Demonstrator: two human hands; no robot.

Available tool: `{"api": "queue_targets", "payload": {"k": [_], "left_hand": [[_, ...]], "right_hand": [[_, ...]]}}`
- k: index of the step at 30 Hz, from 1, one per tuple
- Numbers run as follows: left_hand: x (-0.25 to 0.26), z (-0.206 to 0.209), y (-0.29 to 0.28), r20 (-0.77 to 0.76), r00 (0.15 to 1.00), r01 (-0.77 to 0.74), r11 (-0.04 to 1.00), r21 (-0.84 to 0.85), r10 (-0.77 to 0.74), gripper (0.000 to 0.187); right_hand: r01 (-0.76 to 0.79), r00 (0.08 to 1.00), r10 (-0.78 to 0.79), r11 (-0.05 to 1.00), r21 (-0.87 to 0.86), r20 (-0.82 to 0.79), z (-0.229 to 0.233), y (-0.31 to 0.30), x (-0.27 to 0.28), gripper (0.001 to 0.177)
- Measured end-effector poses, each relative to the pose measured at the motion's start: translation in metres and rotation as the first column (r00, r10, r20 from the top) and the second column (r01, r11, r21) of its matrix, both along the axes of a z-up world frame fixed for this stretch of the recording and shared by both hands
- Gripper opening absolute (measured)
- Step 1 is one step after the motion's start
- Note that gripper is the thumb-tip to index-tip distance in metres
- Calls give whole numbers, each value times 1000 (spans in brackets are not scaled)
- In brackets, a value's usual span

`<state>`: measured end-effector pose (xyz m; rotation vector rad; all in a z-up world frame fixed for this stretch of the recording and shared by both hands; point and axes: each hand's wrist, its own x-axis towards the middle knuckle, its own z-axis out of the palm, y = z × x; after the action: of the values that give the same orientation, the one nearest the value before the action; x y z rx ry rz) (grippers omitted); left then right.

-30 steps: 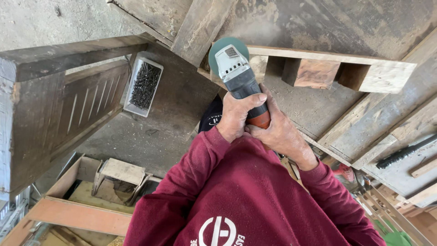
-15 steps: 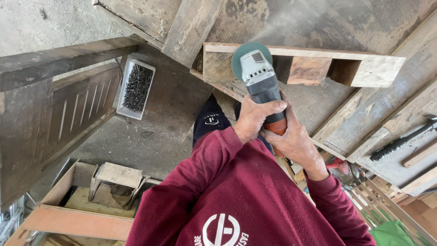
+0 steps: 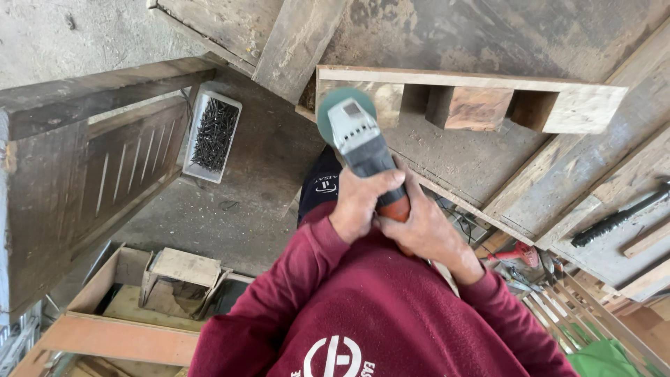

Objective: The person uses an angle grinder with a sanding disc to smooth the surface of a wooden pallet. They move the tool back and forth across the wood planks, focusing on different sections to remove roughness and debris.

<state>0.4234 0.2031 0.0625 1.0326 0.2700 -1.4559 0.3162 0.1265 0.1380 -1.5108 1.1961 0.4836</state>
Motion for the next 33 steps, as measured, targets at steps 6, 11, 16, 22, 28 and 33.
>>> {"api": "queue_targets", "payload": {"k": [6,11,16,22,28,33], "left_hand": [[3,0,5,31,1000,3,998,55,-5,32],[14,1,1,34,999,-11,999,41,10,34],[9,3,7,51,999,-12,998,68,9,35],[14,-3,-4,70,997,27,998,61,-31,38],[1,-9,-5,73,993,86,992,88,-93,34],[-8,-9,-5,48,996,69,995,70,-73,36]], "right_hand": [[52,984,-48,998,-19,170,-8,7,-1,107],[57,975,-63,998,35,213,-17,6,2,109],[93,995,-96,992,84,39,-21,13,-5,108],[69,979,-73,997,24,193,-27,6,-4,110],[99,977,-94,995,-15,189,-30,11,-18,110],[109,993,-109,994,18,36,-31,16,-28,106]]}}
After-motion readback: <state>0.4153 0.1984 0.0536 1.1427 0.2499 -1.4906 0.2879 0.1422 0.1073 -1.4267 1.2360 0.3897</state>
